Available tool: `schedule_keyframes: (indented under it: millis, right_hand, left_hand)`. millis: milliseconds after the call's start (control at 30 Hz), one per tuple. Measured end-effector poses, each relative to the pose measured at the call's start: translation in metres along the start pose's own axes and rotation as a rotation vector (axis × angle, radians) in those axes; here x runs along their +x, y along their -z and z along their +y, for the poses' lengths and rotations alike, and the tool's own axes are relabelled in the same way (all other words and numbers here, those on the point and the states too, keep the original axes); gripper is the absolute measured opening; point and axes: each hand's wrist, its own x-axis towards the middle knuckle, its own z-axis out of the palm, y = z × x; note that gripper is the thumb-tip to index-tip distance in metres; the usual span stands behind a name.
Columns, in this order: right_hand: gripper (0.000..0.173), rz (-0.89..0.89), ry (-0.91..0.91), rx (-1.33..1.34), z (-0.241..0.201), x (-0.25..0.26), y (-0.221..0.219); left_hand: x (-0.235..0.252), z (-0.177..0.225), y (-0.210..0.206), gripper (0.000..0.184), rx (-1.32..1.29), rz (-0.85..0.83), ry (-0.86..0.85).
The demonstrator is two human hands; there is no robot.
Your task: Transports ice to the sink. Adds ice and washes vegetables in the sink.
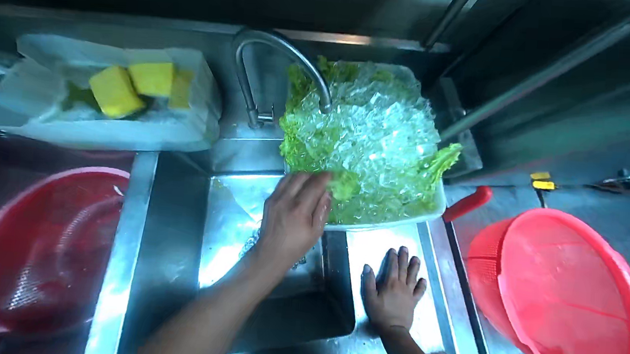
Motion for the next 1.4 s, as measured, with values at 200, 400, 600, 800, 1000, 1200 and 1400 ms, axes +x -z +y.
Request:
schedule_keyframes:
  millis: [200,400,600,800,1000,1200,1400]
  right_hand:
    - [0.090,0.018,0.006,-0.016,0.001,0.000,-0.003]
    - [0.090,0.028,0.007,-0.003,0.001,0.000,-0.006]
    - [0.091,0.016,0.000,-0.011,0.002,-0.001,-0.007]
    - [0.089,0.039,0.006,0.002,0.002,0.000,-0.007]
    - [0.090,0.022,0.010,0.007,0.002,-0.002,-0.005]
    - [0.090,0.012,0.004,-0.001,0.005,-0.004,-0.009]
    - [0.091,0.013,-0.002,-0.013,0.004,-0.004,-0.012]
  left_hand:
    - [0.010,0.000,-0.032,0.038,0.058,-0.005,0.195]
    - [0.025,0.018,-0.038,0.054,0.285,-0.349,0.306]
    - [0.058,0.018,-0.041,0.059,0.145,-0.598,0.602]
    - [0.074,0.038,0.009,0.046,0.115,-0.576,0.586]
    - [0.100,-0.026,-0.021,0.053,0.229,-0.182,0.340]
    - [0.154,-0.076,-0.060,0.071,0.252,-0.254,0.196]
    - [0.186,-0.097,-0.067,0.066,0.281,-0.357,0.114]
